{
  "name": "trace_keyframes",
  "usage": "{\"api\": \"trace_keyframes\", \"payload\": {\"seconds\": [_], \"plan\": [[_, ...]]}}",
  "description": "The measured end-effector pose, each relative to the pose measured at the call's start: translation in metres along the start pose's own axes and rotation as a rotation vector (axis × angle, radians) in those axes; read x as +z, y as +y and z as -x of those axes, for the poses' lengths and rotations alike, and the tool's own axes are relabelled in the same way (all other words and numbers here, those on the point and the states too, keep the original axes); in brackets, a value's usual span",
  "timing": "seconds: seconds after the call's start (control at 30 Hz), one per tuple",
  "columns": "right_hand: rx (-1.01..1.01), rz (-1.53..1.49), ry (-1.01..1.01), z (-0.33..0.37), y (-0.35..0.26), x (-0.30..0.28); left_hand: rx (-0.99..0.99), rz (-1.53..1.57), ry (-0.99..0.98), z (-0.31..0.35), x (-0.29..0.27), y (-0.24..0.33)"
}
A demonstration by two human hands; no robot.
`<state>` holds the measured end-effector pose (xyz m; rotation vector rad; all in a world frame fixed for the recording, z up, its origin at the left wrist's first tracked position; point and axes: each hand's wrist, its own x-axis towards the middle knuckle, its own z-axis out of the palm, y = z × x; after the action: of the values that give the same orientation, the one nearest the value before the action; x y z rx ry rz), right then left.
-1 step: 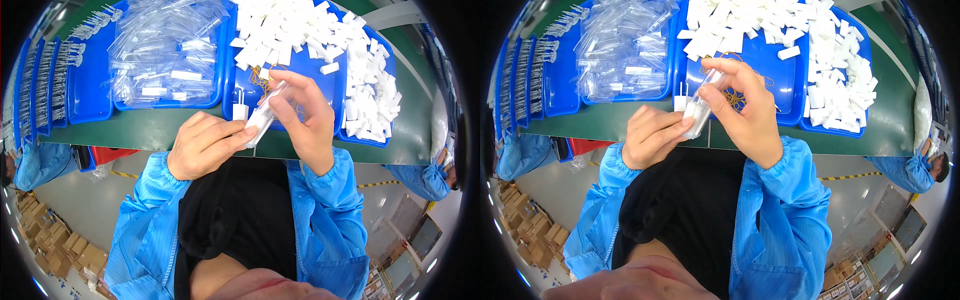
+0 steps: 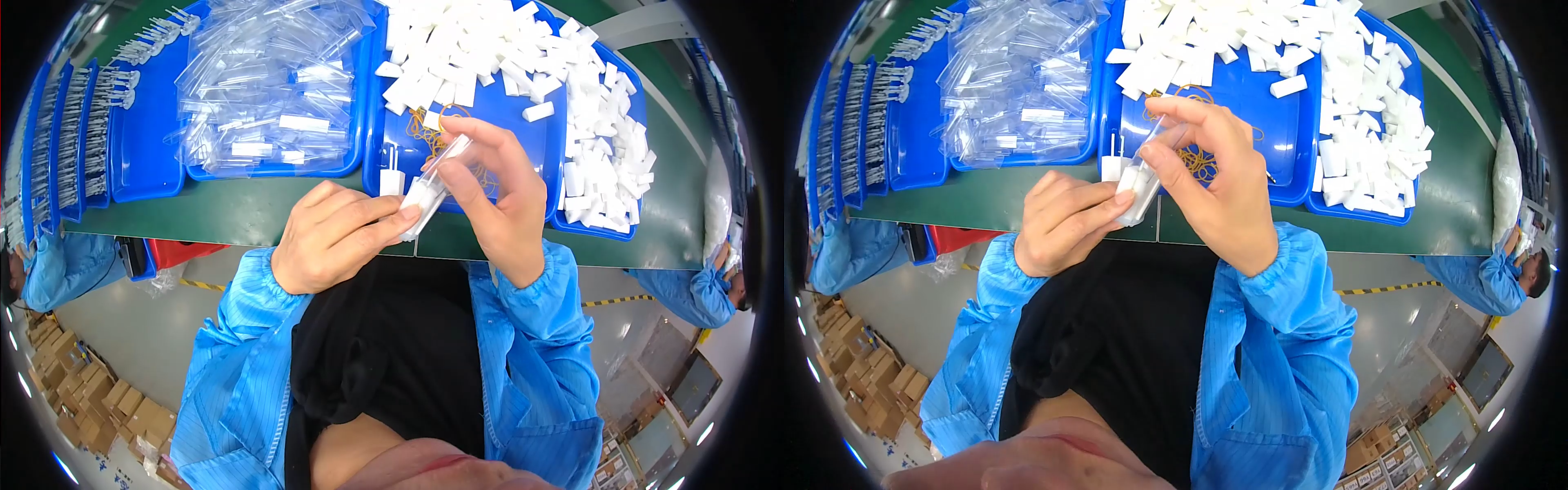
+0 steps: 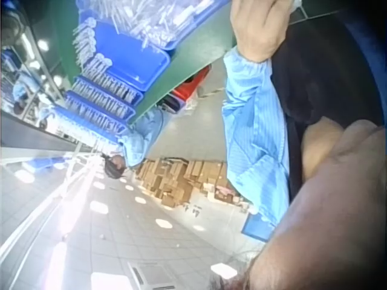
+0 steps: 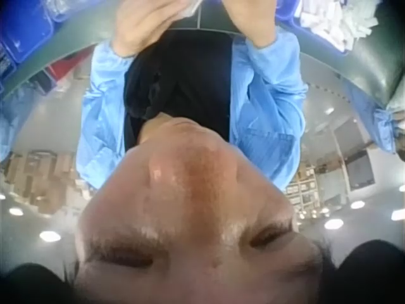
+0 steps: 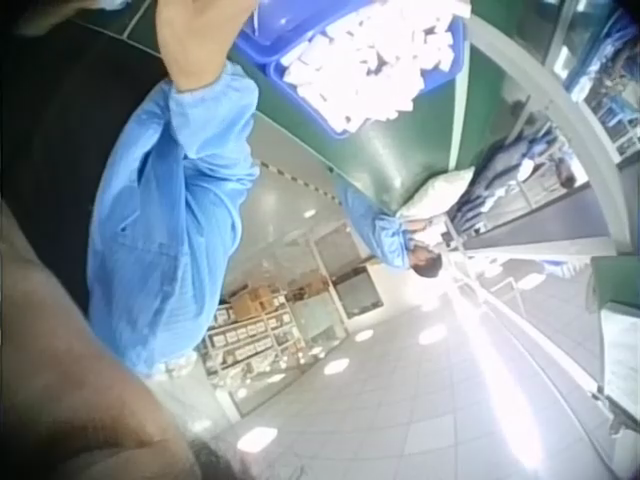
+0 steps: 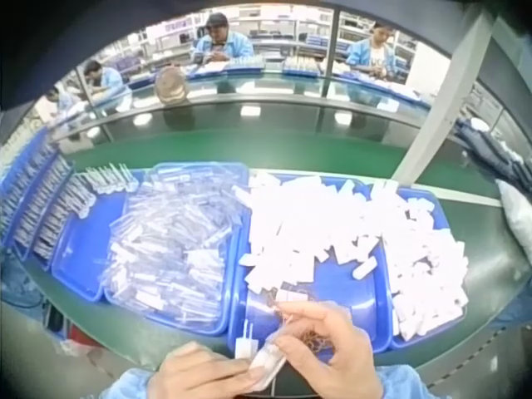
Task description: The person assembles plastic components by inserting white pieces and pins into clear plastic sleeves, bundles the assembled parts together with a rubber band, and adjusts them using tweezers.
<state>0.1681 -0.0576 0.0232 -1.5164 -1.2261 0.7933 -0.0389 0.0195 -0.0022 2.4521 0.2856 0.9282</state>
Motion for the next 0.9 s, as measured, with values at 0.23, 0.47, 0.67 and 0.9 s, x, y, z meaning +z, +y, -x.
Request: {"api": "trace_keyframes", "payload": {"seconds": [0.23,0.47,0.67,0.9], "plan": [[0.031,-0.216,0.04,0.004,0.011,0.007,-0.012,-0.025,-0.058,-0.003,-0.002,0.0],[-0.092,-0.203,-0.117,0.004,0.025,0.0,0.037,-0.045,-0.128,0.001,-0.004,-0.001],[0.057,-0.278,-0.163,0.005,0.022,-0.004,0.034,-0.049,-0.224,-0.005,-0.008,-0.002],[0.068,-0.463,-0.023,0.013,0.024,0.006,-0.189,0.182,0.046,0.003,0.005,-0.001]]}}
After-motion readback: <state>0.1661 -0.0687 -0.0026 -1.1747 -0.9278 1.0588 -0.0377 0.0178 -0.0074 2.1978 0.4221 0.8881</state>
